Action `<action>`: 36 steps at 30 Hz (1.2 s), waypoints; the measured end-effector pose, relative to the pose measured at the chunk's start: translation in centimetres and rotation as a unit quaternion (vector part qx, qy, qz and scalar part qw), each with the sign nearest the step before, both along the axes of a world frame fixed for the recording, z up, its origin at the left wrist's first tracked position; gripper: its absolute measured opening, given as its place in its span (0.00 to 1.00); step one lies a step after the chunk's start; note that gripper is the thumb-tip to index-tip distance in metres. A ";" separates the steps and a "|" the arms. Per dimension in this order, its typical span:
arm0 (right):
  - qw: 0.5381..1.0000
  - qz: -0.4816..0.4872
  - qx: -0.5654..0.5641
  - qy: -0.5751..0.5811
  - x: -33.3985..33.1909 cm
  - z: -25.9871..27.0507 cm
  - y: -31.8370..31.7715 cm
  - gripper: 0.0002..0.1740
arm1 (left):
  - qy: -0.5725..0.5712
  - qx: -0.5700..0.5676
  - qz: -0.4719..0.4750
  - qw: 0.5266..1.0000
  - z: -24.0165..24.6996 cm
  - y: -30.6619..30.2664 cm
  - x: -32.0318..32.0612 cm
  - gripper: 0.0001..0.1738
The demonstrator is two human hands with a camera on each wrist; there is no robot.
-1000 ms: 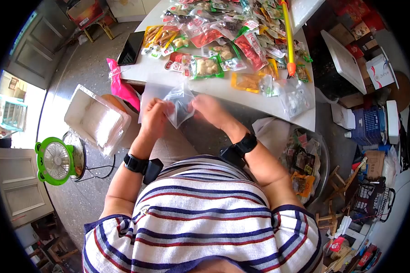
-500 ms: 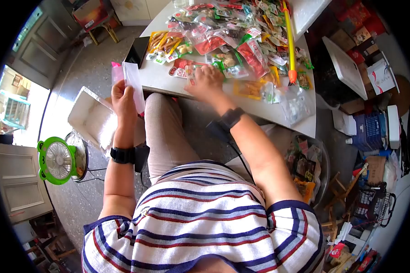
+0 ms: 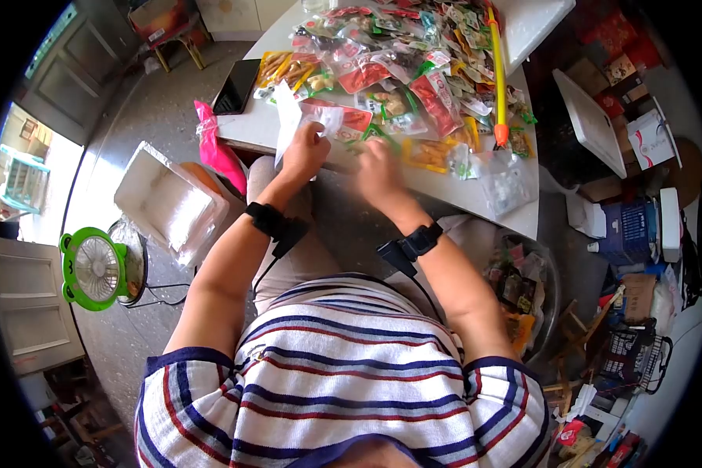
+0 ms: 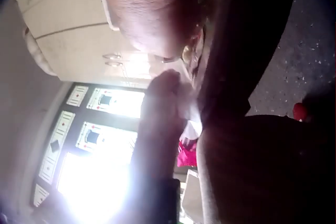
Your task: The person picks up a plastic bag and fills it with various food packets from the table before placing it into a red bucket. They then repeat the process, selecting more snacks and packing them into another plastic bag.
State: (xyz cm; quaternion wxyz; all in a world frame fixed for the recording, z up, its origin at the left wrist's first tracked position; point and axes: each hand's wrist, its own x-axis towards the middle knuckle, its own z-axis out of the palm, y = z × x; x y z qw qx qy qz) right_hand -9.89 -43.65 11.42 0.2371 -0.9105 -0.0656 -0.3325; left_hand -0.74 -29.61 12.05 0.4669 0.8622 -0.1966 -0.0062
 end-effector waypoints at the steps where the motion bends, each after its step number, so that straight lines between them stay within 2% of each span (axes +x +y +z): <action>1: 0.998 0.016 0.036 -0.044 -0.9 1.9 0.0 0.09 | -0.010 0.016 -0.010 1.000 -0.1 -0.4 -0.2 0.15; 2: 0.993 0.032 0.073 -0.088 -1.5 2.9 -0.4 0.09 | 0.002 0.023 -0.018 1.000 -0.1 -0.7 -0.2 0.15; 3: 0.990 -0.029 0.132 -0.041 -1.8 1.3 -1.6 0.09 | 0.014 0.031 -0.026 0.999 0.2 -0.9 -0.4 0.15; 4: 0.960 -0.096 0.203 0.167 -3.1 4.1 -2.0 0.11 | 0.026 0.039 -0.034 0.998 0.3 -1.0 -0.6 0.15; 5: 0.896 -0.078 0.419 0.125 -3.4 4.7 -2.0 0.12 | 0.020 0.031 -0.042 0.998 0.1 -1.2 -0.7 0.14; 6: 0.785 -0.056 0.613 0.074 -3.6 4.9 -2.2 0.13 | 0.023 0.026 -0.044 0.998 0.1 -1.4 -0.8 0.14; 9: 0.630 0.129 0.765 0.016 -4.2 5.1 -3.4 0.17 | 0.052 0.014 -0.054 0.997 0.5 -2.1 -1.4 0.15; 12: 0.590 0.147 0.793 0.017 -4.2 4.8 -3.5 0.18 | 0.046 -0.002 -0.061 0.997 0.5 -2.8 -1.8 0.15; 15: 0.609 0.120 0.784 0.020 -4.1 4.6 -2.9 0.19 | 0.048 0.000 -0.065 0.997 0.8 -3.2 -2.1 0.15; 18: 0.598 0.132 0.789 0.046 -3.8 3.5 -2.7 0.20 | 0.044 0.002 -0.064 0.997 0.8 -3.4 -2.1 0.13; 22: 0.641 0.036 0.754 0.139 -4.6 4.0 -3.1 0.18 | 0.017 -0.041 -0.036 0.998 0.3 -3.6 -2.2 0.09; 25: 0.660 0.030 0.734 0.157 -4.8 3.8 -3.1 0.18 | -0.007 -0.061 -0.029 0.998 -0.7 -3.9 -2.2 0.06; 26: 0.655 0.036 0.743 0.133 -4.8 3.6 -3.0 0.18 | -0.012 -0.060 -0.030 0.998 -1.0 -4.0 -2.2 0.06; 29: 0.634 0.067 0.769 0.044 -3.9 2.3 -2.1 0.16 | -0.093 0.034 -0.044 0.994 -0.2 -4.6 -3.3 0.06; 31: 0.607 0.090 0.789 -0.022 -3.0 2.5 -0.7 0.12 | -0.124 0.025 -0.078 0.989 1.0 -4.6 -3.3 0.06; 34: 0.567 0.113 0.815 0.032 -2.3 1.9 0.1 0.13 | -0.150 0.025 -0.095 0.984 1.6 -4.6 -3.0 0.07; 36: 0.567 0.110 0.810 0.100 -2.2 1.9 -0.1 0.13 | -0.162 0.017 -0.093 0.982 2.1 -4.0 -2.8 0.08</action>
